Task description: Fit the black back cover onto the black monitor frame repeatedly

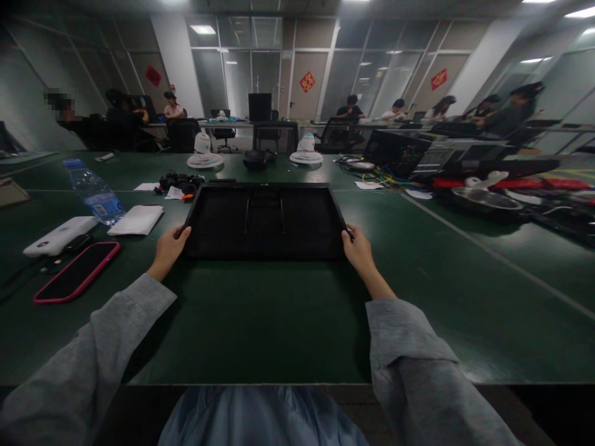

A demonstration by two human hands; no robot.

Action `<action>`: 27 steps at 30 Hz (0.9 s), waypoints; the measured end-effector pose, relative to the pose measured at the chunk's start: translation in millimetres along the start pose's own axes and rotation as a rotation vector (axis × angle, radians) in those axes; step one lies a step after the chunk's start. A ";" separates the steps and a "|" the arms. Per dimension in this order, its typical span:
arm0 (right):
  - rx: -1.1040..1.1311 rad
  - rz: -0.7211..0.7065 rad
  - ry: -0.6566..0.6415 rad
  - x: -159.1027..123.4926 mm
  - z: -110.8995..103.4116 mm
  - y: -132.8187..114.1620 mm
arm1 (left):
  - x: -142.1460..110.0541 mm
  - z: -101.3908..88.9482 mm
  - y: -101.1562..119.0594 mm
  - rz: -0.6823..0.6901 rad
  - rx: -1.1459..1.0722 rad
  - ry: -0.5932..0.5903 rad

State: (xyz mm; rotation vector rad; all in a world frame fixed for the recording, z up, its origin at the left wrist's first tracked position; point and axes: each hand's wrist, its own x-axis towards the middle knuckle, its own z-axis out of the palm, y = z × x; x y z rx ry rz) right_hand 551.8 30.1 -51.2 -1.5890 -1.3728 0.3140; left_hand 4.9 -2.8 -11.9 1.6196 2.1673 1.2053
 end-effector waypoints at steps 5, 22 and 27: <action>-0.017 -0.024 0.062 0.9 -1.4 0.6 | 0.9 -1.3 -2.0 -0.005 -0.107 -0.035; -0.058 -0.062 0.002 -1.3 3.5 -1.7 | -3.5 -5.7 8.1 -0.027 0.066 -0.054; 0.034 0.023 0.029 -1.1 0.5 -6.6 | -0.5 -5.2 4.9 -0.033 0.081 -0.053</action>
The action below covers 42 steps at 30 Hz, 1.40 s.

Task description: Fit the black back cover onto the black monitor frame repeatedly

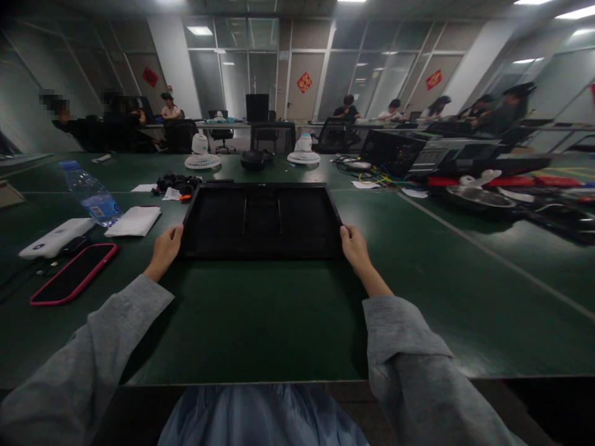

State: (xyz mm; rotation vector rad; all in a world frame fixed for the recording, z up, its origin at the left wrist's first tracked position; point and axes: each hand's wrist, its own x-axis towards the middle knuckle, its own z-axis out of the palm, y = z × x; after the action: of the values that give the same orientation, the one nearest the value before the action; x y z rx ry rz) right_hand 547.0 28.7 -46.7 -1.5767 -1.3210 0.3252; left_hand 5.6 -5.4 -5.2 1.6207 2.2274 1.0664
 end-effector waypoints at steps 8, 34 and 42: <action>0.134 0.064 0.027 1.5 -1.8 -4.9 | 0.3 0.6 0.3 -0.019 0.040 -0.015; 0.328 0.234 -0.047 9.0 -10.8 0.2 | 2.6 3.0 -4.0 -0.005 -0.008 -0.022; 0.387 0.223 -0.088 3.4 -12.4 -7.2 | 1.3 2.6 -2.5 -0.022 -0.003 -0.014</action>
State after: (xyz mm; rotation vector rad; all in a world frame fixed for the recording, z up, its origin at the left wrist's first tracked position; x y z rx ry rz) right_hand 553.2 24.4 -34.0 -1.3898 -1.0696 0.7498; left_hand 4.6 -3.5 -8.3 1.5944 2.2282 1.0491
